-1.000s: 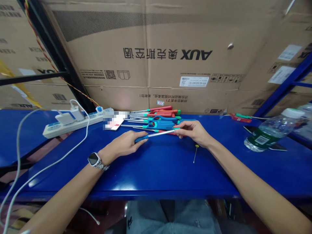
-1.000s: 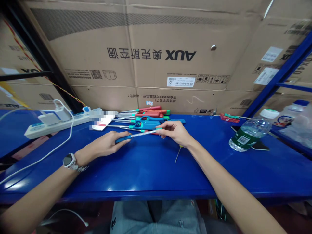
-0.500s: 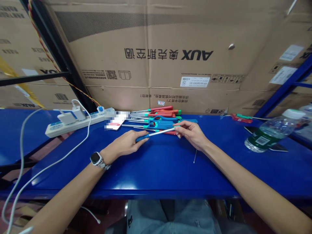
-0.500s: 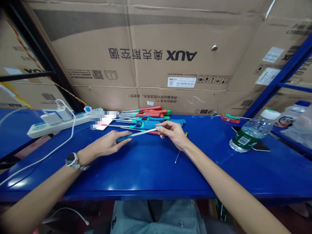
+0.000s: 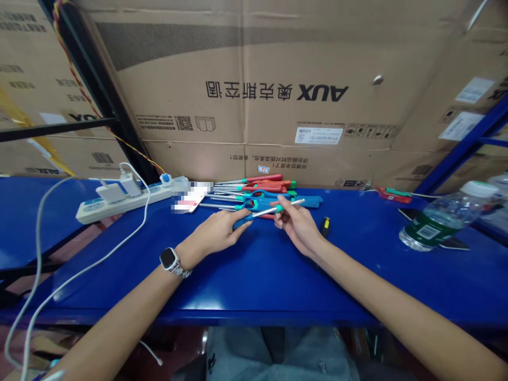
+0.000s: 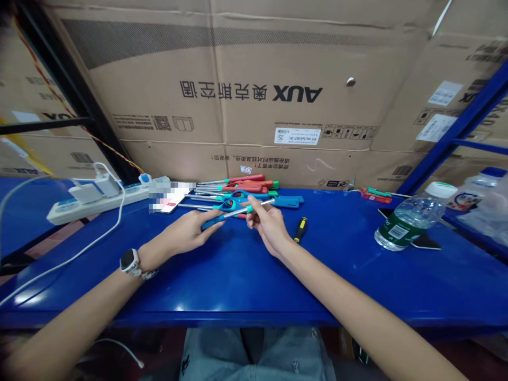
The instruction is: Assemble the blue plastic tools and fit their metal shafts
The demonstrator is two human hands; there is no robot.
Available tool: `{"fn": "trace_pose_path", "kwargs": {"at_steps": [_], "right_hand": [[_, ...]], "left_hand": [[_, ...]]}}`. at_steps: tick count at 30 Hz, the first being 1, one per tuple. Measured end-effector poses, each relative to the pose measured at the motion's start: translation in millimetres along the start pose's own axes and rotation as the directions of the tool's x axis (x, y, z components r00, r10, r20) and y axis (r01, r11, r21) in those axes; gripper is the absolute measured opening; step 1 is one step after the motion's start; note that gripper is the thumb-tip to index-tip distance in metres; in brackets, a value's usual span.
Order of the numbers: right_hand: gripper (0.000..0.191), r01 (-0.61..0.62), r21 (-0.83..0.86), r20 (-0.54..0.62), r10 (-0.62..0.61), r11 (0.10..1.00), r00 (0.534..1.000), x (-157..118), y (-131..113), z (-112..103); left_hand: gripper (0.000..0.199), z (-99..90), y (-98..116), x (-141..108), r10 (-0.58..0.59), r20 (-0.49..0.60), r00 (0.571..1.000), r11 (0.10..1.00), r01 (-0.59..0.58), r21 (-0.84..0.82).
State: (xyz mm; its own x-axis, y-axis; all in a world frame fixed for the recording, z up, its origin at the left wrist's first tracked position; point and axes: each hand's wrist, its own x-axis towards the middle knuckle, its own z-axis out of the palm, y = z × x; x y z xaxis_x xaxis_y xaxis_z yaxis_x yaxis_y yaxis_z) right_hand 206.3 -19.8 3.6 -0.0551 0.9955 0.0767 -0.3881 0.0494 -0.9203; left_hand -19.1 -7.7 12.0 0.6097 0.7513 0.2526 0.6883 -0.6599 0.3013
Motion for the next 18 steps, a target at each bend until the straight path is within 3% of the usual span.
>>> {"fn": "trace_pose_path", "kwargs": {"at_steps": [4,10,14,18], "right_hand": [[0.04,0.0,0.007,-0.006,0.0,1.0,1.0,-2,3,5],[0.038,0.04,-0.083,0.138,-0.029,0.996,0.99,3,4,12],[0.037,0.008,-0.147,0.215,0.024,0.989,0.976,7,-2,6],[0.034,0.063,-0.157,0.152,-0.039,0.986,0.988,6,1,4]], "left_hand": [[0.032,-1.1,5,5,0.022,-0.012,1.0,1.0,-0.022,-0.021],[0.024,-2.5,11,20,0.07,0.018,0.997,0.989,-0.067,-0.132],[0.029,0.3,12,22,0.103,0.006,0.995,0.972,-0.099,-0.214],[0.028,2.8,14,19,0.049,0.015,0.999,0.988,-0.046,-0.146]]}}
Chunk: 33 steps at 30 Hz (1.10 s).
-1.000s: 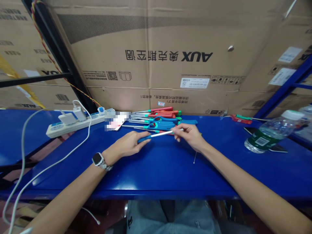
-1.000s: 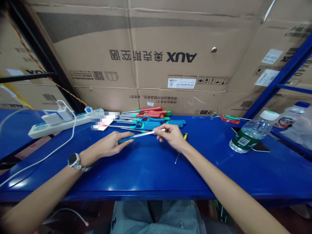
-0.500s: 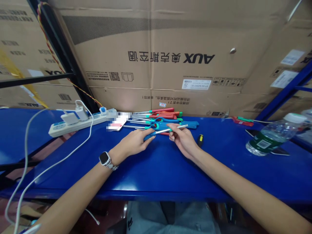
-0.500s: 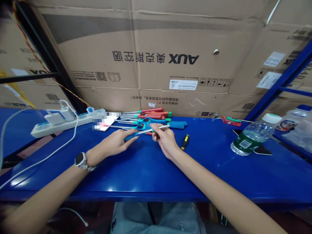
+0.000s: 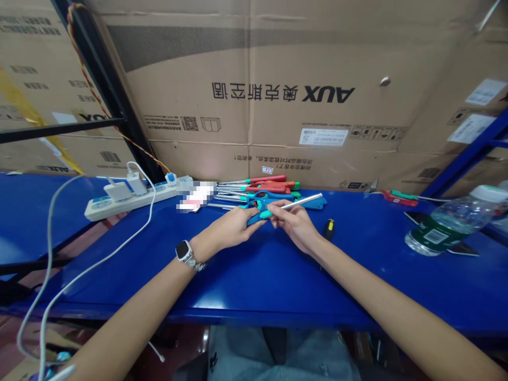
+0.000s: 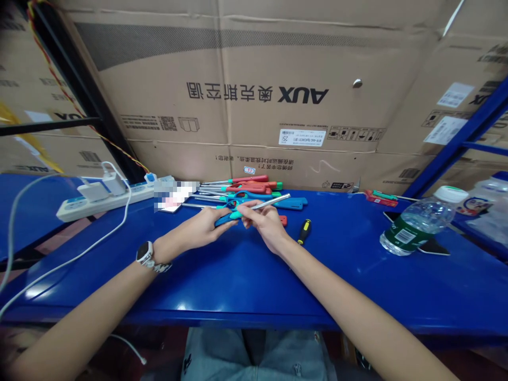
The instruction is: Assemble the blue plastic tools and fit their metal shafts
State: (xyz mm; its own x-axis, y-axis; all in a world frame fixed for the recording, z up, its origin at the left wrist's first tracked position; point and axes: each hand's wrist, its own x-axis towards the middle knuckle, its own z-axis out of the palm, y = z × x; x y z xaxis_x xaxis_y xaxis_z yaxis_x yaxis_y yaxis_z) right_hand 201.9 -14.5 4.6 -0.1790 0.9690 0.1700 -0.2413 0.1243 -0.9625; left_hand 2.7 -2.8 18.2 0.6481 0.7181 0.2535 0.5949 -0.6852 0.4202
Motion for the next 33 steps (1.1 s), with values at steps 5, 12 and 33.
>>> {"fn": "trace_pose_path", "kwargs": {"at_steps": [5,12,33], "right_hand": [[0.039,0.065,-0.092,-0.095,-0.073,0.994,0.993,-3,9,10],[0.042,0.106,-0.108,-0.077,-0.115,0.988,0.99,-1,14,17],[0.037,0.26,-0.044,-0.063,-0.263,0.965,0.963,1,1,-16]], "left_hand": [[0.024,2.6,2,-2,-0.065,-0.004,0.998,0.996,0.065,0.058],[0.021,7.3,5,-3,-0.128,-0.013,0.992,0.989,0.129,0.075],[0.013,-12.4,-7,-12,-0.159,-0.027,0.987,0.946,0.16,0.283]]}}
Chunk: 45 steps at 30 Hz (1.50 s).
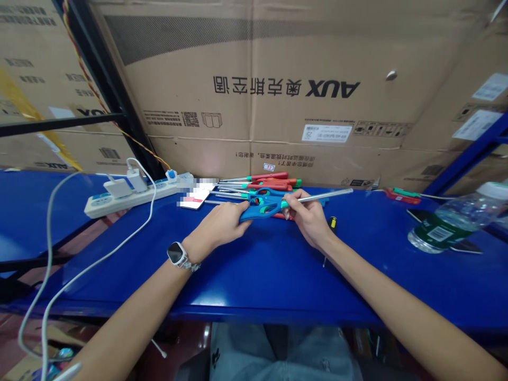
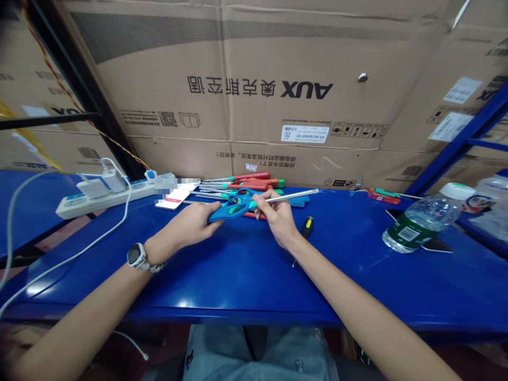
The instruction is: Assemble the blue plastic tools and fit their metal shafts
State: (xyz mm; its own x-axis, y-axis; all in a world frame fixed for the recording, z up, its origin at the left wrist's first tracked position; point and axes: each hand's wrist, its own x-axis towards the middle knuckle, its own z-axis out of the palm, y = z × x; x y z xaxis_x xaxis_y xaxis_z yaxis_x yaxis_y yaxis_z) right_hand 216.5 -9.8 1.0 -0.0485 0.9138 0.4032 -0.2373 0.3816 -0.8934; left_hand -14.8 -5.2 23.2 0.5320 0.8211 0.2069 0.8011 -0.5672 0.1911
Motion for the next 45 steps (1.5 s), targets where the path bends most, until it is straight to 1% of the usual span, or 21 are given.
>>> {"fn": "trace_pose_path", "kwargs": {"at_steps": [3,8,13,16,19,20,22,24,26,27,28,30,32,33,34,35,37,39,41,43,45], "right_hand": [[0.037,-0.003,-0.039,-0.004,0.003,0.999,1.0,-1,-1,1],[0.036,-0.01,-0.088,0.005,0.011,0.996,1.0,-1,-2,3],[0.04,-0.007,-0.094,-0.002,0.006,0.996,1.0,1,-4,9],[0.041,-0.014,-0.11,-0.003,0.014,0.994,1.0,4,-5,9],[0.042,-0.031,-0.122,-0.002,0.032,0.992,1.0,6,-3,8],[0.043,-0.041,-0.124,0.003,0.042,0.991,0.999,6,-2,9],[0.047,-0.055,-0.129,0.026,0.059,0.99,0.998,6,2,14],[0.052,-0.05,-0.133,0.056,0.058,0.99,0.997,6,6,25],[0.054,-0.019,-0.087,0.026,0.022,0.996,0.999,7,8,39],[0.054,-0.016,-0.038,-0.023,0.015,0.999,1.0,8,9,47],[0.053,-0.04,0.011,-0.057,0.04,0.999,0.998,10,9,54],[0.053,-0.122,0.092,-0.075,0.129,0.988,0.989,15,6,63],[0.047,-0.188,0.145,-0.032,0.195,0.971,0.98,20,1,66],[0.041,-0.219,0.158,0.037,0.216,0.963,0.976,22,-2,65],[0.036,-0.256,0.146,0.161,0.233,0.955,0.959,23,-5,64],[0.032,-0.282,0.12,0.279,0.24,0.952,0.93,24,-8,62],[0.034,-0.281,0.085,0.366,0.232,0.956,0.901,23,-11,59],[0.044,-0.269,0.088,0.35,0.223,0.959,0.91,21,-13,60],[0.052,-0.273,0.105,0.314,0.229,0.956,0.922,19,-14,62],[0.055,-0.275,0.109,0.285,0.235,0.955,0.929,17,-15,65],[0.055,-0.269,0.1,0.248,0.237,0.958,0.939,16,-17,67]], "left_hand": [[0.018,1.4,8,-1,-0.06,0.012,0.998,0.997,0.059,0.058],[0.018,4.8,16,0,-0.17,0.055,0.984,0.985,0.171,-0.007],[0.022,7.0,21,1,-0.237,-0.015,0.971,0.967,0.237,0.096],[0.023,9.0,22,1,-0.248,-0.026,0.968,0.964,0.249,0.094],[0.022,13.1,20,1,-0.24,-0.016,0.971,0.971,0.24,0.016],[0.021,14.9,20,2,-0.221,-0.009,0.975,0.974,0.22,-0.044],[0.02,18.8,22,5,-0.15,0.002,0.989,0.959,0.146,-0.243],[0.02,22.6,28,11,-0.072,0.002,0.997,0.87,0.064,-0.49],[0.023,25.4,35,16,-0.064,0.041,0.997,0.729,0.075,-0.68],[0.027,26.2,39,18,-0.084,0.09,0.992,0.645,0.123,-0.754],[0.03,26.6,42,19,-0.109,0.152,0.982,0.551,0.187,-0.813],[0.038,26.0,47,20,-0.141,0.274,0.951,0.357,0.307,-0.882],[0.045,23.9,48,18,-0.124,0.355,0.926,0.219,0.375,-0.901],[0.047,22.5,48,17,-0.102,0.379,0.92,0.182,0.392,-0.902],[0.048,21.0,48,16,-0.072,0.399,0.914,0.161,0.405,-0.9],[0.049,19.5,48,14,-0.038,0.417,0.908,0.143,0.418,-0.897],[0.051,17.1,48,12,0.02,0.437,0.899,0.107,0.433,-0.895],[0.052,16.4,48,10,0.059,0.442,0.895,0.082,0.436,-0.896],[0.054,18.7,49,10,0.071,0.421,0.904,0.072,0.416,-0.906],[0.051,24.7,48,9,0.083,0.353,0.932,0.09,0.345,-0.934],[0.044,33.7,47,8,0.104,0.242,0.965,0.134,0.228,-0.964]]}}
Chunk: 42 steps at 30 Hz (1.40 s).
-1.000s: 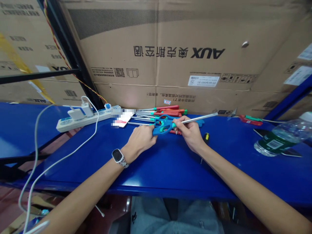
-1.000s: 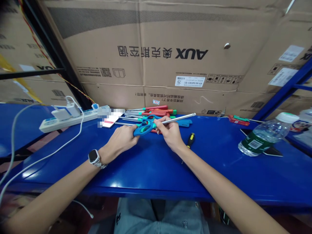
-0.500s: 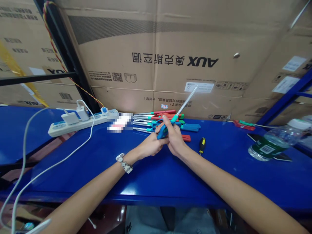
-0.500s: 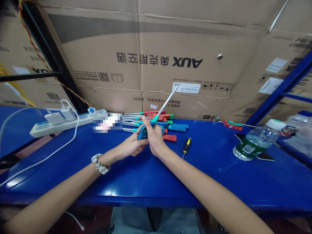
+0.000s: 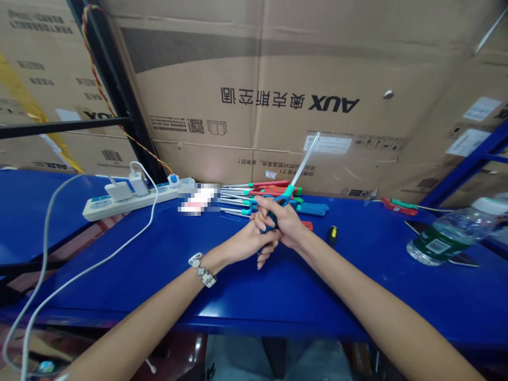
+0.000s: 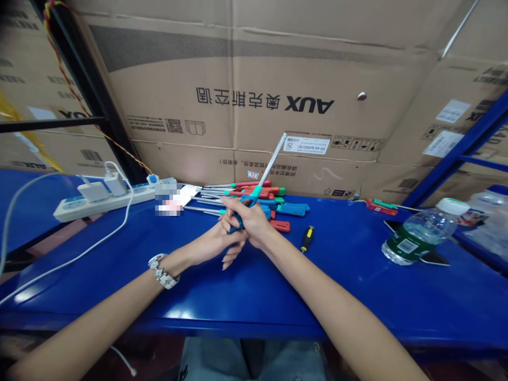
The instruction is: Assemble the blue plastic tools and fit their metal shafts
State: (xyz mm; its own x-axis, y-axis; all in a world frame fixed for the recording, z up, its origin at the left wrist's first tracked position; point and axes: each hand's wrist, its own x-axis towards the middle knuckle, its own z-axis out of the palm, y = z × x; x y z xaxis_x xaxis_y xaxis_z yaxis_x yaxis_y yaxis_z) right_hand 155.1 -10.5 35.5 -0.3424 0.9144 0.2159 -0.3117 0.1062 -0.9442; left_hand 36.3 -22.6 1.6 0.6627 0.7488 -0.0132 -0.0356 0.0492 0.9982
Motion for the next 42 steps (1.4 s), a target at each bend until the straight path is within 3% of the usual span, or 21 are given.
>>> {"fn": "trace_pose_path", "kwargs": {"at_steps": [3,6,10,13,17,21,26,27,29,31,32,35,37,42], "right_hand": [[0.054,-0.014,-0.012,-0.05,0.013,1.0,0.999,-1,0,-1],[0.049,-0.015,0.032,-0.107,0.019,0.999,0.994,0,1,-3],[0.045,-0.005,0.127,-0.205,0.032,0.992,0.978,2,4,-3],[0.045,-0.014,0.164,-0.243,0.054,0.986,0.969,2,7,-5],[0.043,-0.097,0.176,-0.17,0.127,0.98,0.977,-5,15,-8],[0.052,-0.2,0.155,-0.087,0.215,0.967,0.973,-11,22,-6],[0.053,-0.011,0.163,-0.148,0.035,0.987,0.988,-10,12,-13],[0.052,-0.024,0.172,-0.123,0.046,0.985,0.991,-11,9,-17],[0.05,-0.136,0.205,-0.005,0.14,0.969,0.99,-14,3,-26],[0.048,-0.301,0.217,0.171,0.267,0.929,0.948,-19,0,-33],[0.046,-0.383,0.21,0.259,0.327,0.9,0.909,-21,0,-36],[0.035,-0.526,0.185,0.416,0.419,0.83,0.807,-25,2,-40],[0.033,-0.511,0.186,0.412,0.406,0.839,0.816,-26,3,-41],[0.045,-0.402,0.01,0.203,0.392,0.916,0.897,-33,2,-44]], "left_hand": [[0.045,-1.2,-13,1,0.113,-0.028,0.993,0.99,-0.11,0.09],[0.05,-2.7,-18,0,0.146,-0.108,0.983,0.972,-0.123,0.2],[0.059,-4.9,-12,-5,0.205,-0.064,0.977,0.884,-0.157,0.44],[0.065,-5.0,-9,-7,0.215,-0.051,0.975,0.838,-0.157,0.523],[0.061,-4.4,-12,-4,0.22,-0.091,0.971,0.85,-0.145,0.506],[0.056,-8.5,-13,-5,0.228,-0.108,0.968,0.858,-0.147,0.493],[0.045,-29.9,4,-20,0.297,-0.044,0.954,0.714,-0.192,0.673],[0.048,-34.6,8,-22,0.353,-0.088,0.932,0.725,-0.212,0.655],[0.048,-40.3,16,-19,0.453,-0.283,0.845,0.783,-0.226,0.579],[0.041,-39.0,24,-8,0.466,-0.417,0.78,0.852,-0.269,0.449],[0.039,-35.8,27,-1,0.448,-0.424,0.787,0.88,-0.303,0.366],[0.04,-22.2,34,23,0.341,-0.326,0.882,0.94,-0.318,0.121],[0.038,-15.5,35,34,0.271,-0.319,0.908,0.96,-0.28,0.019],[0.03,-16.0,24,43,0.278,-0.461,0.843,0.942,-0.332,-0.039]]}}
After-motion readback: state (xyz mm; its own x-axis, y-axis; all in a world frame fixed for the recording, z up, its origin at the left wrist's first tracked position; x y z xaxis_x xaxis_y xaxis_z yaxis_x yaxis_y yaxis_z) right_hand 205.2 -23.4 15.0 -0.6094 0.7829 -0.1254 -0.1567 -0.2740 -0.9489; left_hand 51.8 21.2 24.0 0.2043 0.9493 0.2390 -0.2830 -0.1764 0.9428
